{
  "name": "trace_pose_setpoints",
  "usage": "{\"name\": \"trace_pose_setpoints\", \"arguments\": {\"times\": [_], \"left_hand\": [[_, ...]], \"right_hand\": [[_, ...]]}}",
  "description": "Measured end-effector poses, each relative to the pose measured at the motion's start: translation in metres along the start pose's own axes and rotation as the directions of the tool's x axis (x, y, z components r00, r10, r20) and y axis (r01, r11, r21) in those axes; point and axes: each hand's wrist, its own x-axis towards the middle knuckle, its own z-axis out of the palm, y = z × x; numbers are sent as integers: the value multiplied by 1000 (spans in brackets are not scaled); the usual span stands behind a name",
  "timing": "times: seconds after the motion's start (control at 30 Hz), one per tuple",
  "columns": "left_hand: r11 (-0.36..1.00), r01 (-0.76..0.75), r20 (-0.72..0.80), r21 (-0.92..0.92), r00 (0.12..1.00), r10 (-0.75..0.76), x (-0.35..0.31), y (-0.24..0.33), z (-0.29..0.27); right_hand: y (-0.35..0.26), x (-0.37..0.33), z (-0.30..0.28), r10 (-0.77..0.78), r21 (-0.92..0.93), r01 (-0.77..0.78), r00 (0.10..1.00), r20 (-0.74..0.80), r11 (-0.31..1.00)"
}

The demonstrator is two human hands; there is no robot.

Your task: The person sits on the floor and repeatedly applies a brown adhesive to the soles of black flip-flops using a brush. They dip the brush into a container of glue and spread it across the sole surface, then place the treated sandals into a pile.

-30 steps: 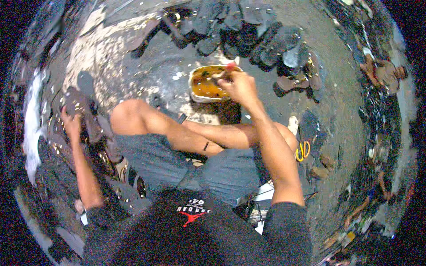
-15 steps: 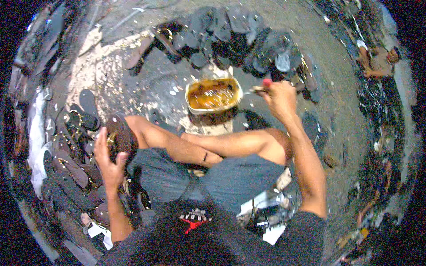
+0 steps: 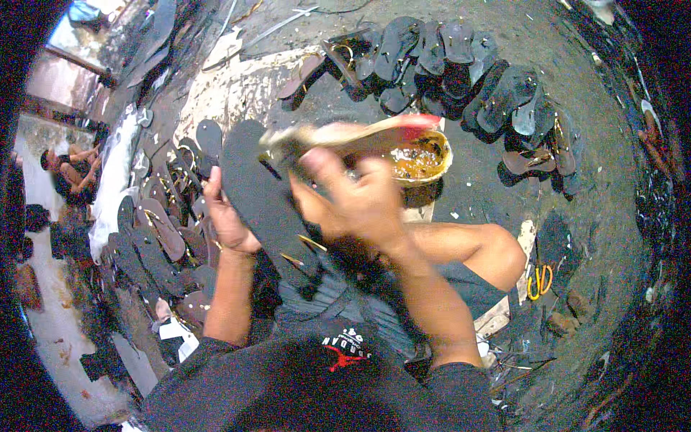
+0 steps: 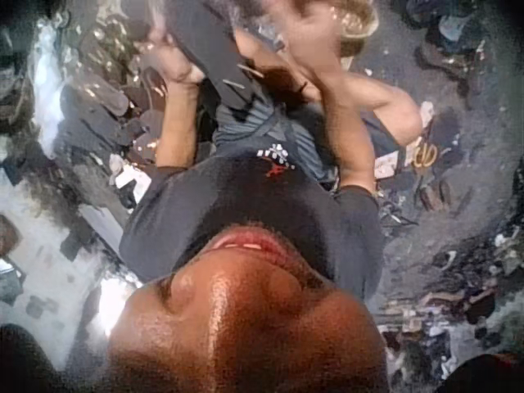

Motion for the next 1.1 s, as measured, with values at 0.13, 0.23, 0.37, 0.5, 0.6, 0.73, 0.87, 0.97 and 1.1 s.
{"name": "trace_pose_setpoints", "arguments": {"times": [0.13,0.23,0.37,0.5,0.6,0.73,0.87,0.97,1.1], "left_hand": [[995,-43,38,-93,998,47,-8,-30,-9],[995,8,161,-104,987,9,-8,-23,3],[977,58,200,-205,980,-16,3,-20,8],[967,183,82,-176,982,-171,6,-33,12],[933,347,120,-95,934,-335,-18,-52,9],[909,403,-14,-108,914,-407,-60,-68,2],[933,279,25,230,956,-292,-91,-87,-25],[980,171,189,105,964,-189,-11,-74,-38],[989,130,257,-75,961,-107,37,-59,1]], "right_hand": [[19,12,26,-257,-212,268,963,80,940],[15,27,26,-385,-279,384,921,52,880],[11,1,26,-319,-99,338,933,170,936],[16,-2,2,-269,-255,312,944,191,915],[33,22,-32,-68,-430,96,994,81,898],[-9,3,-82,193,-246,-250,952,-236,936],[-15,-18,-91,231,-83,-276,908,-349,958],[-21,-40,-49,261,-13,-271,936,-236,962],[10,-59,-5,2,-145,-7,999,-35,989]]}}
